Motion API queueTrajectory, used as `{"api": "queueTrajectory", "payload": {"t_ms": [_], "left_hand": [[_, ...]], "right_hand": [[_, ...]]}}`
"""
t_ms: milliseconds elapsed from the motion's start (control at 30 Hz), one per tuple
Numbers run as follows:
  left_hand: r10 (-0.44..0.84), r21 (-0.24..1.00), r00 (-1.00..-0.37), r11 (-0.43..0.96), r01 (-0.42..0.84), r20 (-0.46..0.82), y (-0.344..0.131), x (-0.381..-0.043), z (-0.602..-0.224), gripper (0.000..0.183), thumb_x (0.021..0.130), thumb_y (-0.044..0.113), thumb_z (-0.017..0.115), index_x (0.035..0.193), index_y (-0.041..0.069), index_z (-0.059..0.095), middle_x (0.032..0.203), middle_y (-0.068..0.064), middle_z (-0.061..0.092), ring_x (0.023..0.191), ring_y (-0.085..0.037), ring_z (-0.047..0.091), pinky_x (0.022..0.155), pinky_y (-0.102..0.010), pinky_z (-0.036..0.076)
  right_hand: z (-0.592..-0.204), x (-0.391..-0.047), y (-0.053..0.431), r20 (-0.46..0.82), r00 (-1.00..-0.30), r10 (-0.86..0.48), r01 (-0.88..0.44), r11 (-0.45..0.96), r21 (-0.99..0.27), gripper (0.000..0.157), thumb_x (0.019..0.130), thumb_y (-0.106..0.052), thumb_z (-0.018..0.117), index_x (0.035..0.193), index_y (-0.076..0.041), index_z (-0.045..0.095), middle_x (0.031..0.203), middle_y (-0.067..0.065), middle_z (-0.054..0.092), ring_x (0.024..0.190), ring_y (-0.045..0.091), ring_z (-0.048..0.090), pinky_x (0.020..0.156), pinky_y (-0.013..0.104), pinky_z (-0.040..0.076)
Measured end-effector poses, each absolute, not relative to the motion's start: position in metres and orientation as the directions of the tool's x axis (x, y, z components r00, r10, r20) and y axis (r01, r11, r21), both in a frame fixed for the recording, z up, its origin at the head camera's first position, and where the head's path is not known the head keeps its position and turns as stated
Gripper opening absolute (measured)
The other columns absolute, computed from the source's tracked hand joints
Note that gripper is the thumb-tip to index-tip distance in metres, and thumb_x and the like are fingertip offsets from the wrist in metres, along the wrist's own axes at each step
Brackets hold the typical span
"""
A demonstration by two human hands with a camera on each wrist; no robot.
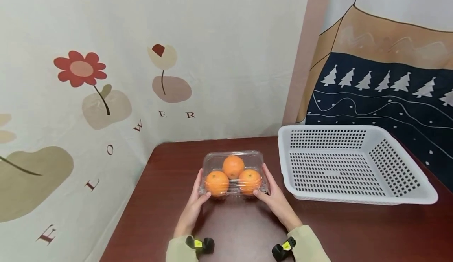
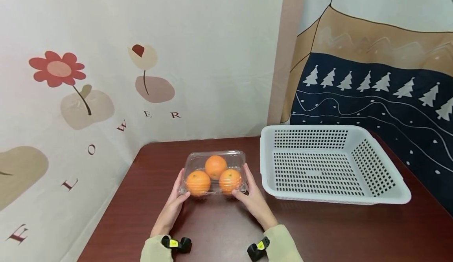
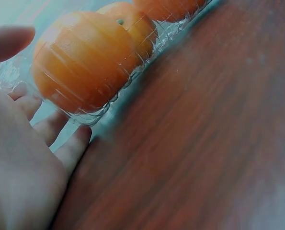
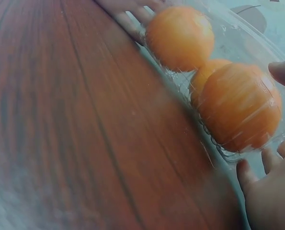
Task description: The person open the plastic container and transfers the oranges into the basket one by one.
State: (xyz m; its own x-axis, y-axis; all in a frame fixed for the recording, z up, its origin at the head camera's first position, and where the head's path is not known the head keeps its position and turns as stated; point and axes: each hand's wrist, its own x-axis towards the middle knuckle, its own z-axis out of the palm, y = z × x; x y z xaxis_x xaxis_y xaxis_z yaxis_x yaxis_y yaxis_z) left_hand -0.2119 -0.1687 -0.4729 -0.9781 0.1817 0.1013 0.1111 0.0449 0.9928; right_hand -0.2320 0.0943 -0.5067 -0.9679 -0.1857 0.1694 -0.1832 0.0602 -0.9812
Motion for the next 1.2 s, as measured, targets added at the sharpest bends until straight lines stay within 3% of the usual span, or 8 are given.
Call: {"api": "queueTrajectory", "payload": {"t_ms": [167,433,767,967,1200], "left_hand": [[0.171,0.993,-0.979,0.026,0.116,0.11,-0.166,-0.212,-0.475,0.069,0.09,0.007,0.047,0.144,0.016,0.006,0.15,-0.002,0.003,0.134,-0.018,-0.003,0.103,-0.055,0.002],[0.164,0.986,-0.976,0.051,0.156,0.146,-0.176,-0.211,-0.474,0.067,0.09,0.007,0.047,0.144,0.015,0.009,0.149,-0.001,0.005,0.134,-0.018,-0.003,0.102,-0.056,0.0],[0.169,0.985,-0.976,0.08,0.15,0.135,-0.173,-0.215,-0.471,0.064,0.091,0.009,0.046,0.144,0.016,0.011,0.149,0.002,0.006,0.133,-0.019,0.006,0.101,-0.052,0.013],[0.177,0.983,-0.972,0.072,0.167,0.153,-0.168,-0.216,-0.474,0.064,0.091,0.008,0.046,0.144,0.015,0.011,0.149,0.001,0.006,0.134,-0.017,0.0,0.103,-0.054,0.008],[0.155,0.983,-0.979,0.102,0.151,0.134,-0.164,-0.214,-0.477,0.066,0.09,0.011,0.05,0.144,0.015,0.012,0.149,0.002,0.007,0.134,-0.018,0.004,0.104,-0.052,0.009]], "right_hand": [[-0.502,-0.227,0.096,0.147,-0.971,-0.19,-0.165,0.082,-0.983,0.083,0.08,-0.027,0.065,0.144,-0.026,0.011,0.148,-0.007,0.011,0.134,0.012,0.009,0.106,0.041,0.015],[-0.483,-0.217,0.084,0.186,-0.962,-0.202,-0.2,0.05,-0.979,0.08,0.083,-0.015,0.061,0.144,-0.015,0.009,0.149,0.005,0.01,0.135,0.02,0.008,0.104,0.051,0.013],[-0.479,-0.223,0.085,0.185,-0.968,-0.168,-0.208,0.135,-0.969,0.082,0.08,-0.018,0.065,0.144,-0.015,0.013,0.148,0.005,0.013,0.134,0.02,0.012,0.104,0.048,0.018],[-0.494,-0.231,0.093,0.191,-0.969,-0.158,-0.212,0.126,-0.969,0.084,0.078,-0.023,0.068,0.143,-0.021,0.015,0.147,-0.001,0.013,0.134,0.017,0.012,0.103,0.05,0.018],[-0.508,-0.234,0.098,0.216,-0.965,-0.147,-0.241,0.186,-0.952,0.083,0.077,-0.029,0.068,0.143,-0.023,0.017,0.147,-0.004,0.013,0.133,0.018,0.014,0.101,0.053,0.021]]}}
